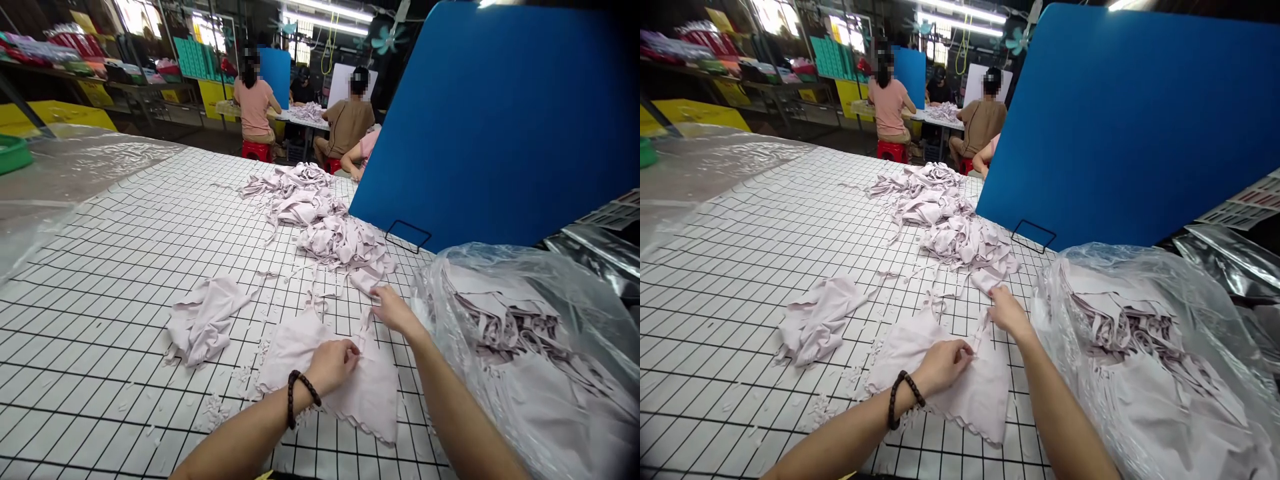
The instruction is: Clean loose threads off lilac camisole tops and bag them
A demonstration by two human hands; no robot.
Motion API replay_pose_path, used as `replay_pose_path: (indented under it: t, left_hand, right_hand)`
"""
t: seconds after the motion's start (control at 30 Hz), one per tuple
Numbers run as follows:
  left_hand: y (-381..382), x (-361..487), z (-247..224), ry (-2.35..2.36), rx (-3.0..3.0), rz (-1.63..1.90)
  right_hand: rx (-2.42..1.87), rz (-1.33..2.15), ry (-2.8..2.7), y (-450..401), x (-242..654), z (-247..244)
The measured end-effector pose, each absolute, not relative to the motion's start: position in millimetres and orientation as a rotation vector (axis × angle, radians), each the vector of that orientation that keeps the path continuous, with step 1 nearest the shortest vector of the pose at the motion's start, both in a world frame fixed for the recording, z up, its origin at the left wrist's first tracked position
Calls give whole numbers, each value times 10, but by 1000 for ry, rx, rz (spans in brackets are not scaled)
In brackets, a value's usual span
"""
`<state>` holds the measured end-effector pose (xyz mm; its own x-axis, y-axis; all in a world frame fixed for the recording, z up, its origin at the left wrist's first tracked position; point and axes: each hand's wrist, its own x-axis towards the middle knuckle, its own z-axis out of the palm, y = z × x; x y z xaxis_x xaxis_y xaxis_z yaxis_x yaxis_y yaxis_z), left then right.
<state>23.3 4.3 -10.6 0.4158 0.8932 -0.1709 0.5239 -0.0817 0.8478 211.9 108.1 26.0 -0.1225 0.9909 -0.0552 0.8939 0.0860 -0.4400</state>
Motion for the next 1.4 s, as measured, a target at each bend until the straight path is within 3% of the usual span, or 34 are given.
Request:
replay_pose_path:
  t: [0.17,0.43,0.8,1.17,1.4]
  left_hand:
    - [39,-28,6,997,1145,647]
    - [152,-425,-139,836,405,924]
    - [190,-472,-271,743,327,889]
    - [164,-485,-183,773,346,881]
    - [163,-485,-125,789,359,870]
  right_hand:
    - [-1755,931,-1946,1374,1189,238]
    - [-1897,1046,-1640,2029,743,-122]
    - [-1535,1379,-1201,2132,876,134]
    - [-1317,1231,-1064,1731,1158,441]
    - [-1245,1475,-1012,1413,1444,678]
